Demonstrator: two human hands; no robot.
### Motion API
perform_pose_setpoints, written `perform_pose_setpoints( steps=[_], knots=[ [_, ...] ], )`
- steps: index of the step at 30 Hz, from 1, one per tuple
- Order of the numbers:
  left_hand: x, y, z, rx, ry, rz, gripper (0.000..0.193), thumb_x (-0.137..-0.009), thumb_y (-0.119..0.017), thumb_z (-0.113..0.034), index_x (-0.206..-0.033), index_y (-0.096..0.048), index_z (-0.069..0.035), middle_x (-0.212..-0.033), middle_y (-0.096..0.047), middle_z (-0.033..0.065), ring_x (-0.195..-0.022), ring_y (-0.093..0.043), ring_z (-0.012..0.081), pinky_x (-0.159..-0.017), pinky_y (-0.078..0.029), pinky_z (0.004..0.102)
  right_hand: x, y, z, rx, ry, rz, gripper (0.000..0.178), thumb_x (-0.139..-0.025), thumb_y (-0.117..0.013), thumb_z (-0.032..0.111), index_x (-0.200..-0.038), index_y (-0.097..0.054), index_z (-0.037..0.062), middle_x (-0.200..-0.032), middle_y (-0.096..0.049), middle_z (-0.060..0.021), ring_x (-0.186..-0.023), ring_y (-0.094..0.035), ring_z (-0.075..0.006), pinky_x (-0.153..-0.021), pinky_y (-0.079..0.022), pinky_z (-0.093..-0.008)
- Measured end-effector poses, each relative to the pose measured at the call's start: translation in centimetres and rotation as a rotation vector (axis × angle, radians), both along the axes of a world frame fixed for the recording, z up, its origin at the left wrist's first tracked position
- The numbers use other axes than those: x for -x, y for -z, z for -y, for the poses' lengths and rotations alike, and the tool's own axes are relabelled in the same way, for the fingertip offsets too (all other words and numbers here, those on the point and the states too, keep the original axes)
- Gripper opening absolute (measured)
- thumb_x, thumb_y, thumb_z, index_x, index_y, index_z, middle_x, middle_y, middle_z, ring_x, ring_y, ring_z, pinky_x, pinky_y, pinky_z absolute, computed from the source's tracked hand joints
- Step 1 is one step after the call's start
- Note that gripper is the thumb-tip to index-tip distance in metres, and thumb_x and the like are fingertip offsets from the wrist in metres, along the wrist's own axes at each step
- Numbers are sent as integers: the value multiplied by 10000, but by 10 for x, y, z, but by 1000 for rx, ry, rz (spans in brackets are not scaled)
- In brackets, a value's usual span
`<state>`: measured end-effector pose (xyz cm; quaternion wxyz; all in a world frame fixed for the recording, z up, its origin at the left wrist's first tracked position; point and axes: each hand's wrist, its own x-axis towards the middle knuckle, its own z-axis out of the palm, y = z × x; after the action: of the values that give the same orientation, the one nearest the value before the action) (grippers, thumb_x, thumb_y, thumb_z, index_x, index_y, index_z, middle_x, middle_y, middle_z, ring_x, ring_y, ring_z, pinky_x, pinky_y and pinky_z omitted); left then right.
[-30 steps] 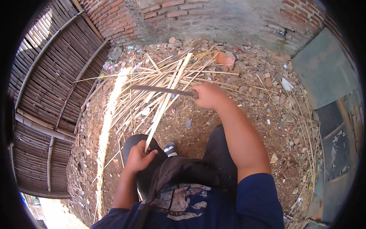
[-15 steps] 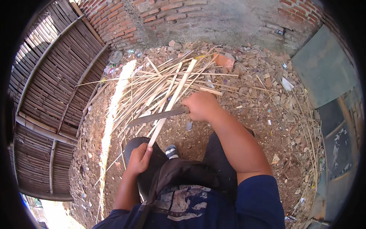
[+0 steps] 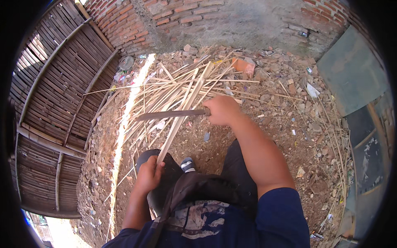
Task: The person holds a thin strip of bamboo and shaves the surface with a large knife, smoothing the material one piece at a time.
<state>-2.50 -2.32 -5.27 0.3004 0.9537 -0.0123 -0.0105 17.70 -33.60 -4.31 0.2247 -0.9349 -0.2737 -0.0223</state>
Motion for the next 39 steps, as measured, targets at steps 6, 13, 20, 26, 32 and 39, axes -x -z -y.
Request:
perform_pose_setpoints(
  steps=[6,13,20,26,32,39],
  knots=[
    [8,-7,-18,-21,-49,158,354,-939,-733,-299,-1096,-633,2,-679,-630,156,-625,-647,339,-583,-486,421,-8,-3,6,-13,92,29,340,-728,-745,187,-1065,-731,147,-844,-710,-179,-852,-701,-395,-746,-554,-510],
    [6,-25,-3,-63,-90,-35,431,-849,-820,-361,-1032,-675,1,-642,-592,73,-582,-610,209,-564,-478,370,1,-4,-13,62,-4,-103,182,-741,-708,168,-919,-725,137,-827,-709,-116,-858,-707,-356,-746,-552,-503],
    [6,-7,-6,-9,-194,-21,426,-828,-836,-363,-992,-693,3,-618,-588,68,-560,-611,211,-564,-487,355,-10,11,-8,24,76,-73,193,-744,-684,157,-923,-720,95,-875,-716,-149,-916,-706,-369,-795,-562,-493],
    [8,-7,1,-164,-182,89,377,-845,-802,-348,-980,-683,-17,-657,-597,90,-596,-629,276,-583,-502,411,-4,1,-17,21,-32,-170,199,-744,-691,178,-919,-715,87,-847,-702,-152,-893,-702,-370,-787,-561,-486],
    [10,5,-4,-190,-170,155,346,-859,-790,-345,-934,-667,-31,-681,-624,121,-639,-658,318,-596,-514,431,-14,13,10,-153,137,-127,258,-740,-689,178,-983,-740,111,-840,-700,-161,-885,-701,-367,-785,-562,-483],
    [5,4,-5,-236,-144,21,374,-861,-796,-380,-854,-625,-48,-701,-657,147,-697,-688,356,-633,-533,449,3,5,-19,26,-77,-155,309,-726,-697,161,-1026,-737,103,-842,-707,-163,-861,-705,-371,-765,-555,-477]
  ],
)
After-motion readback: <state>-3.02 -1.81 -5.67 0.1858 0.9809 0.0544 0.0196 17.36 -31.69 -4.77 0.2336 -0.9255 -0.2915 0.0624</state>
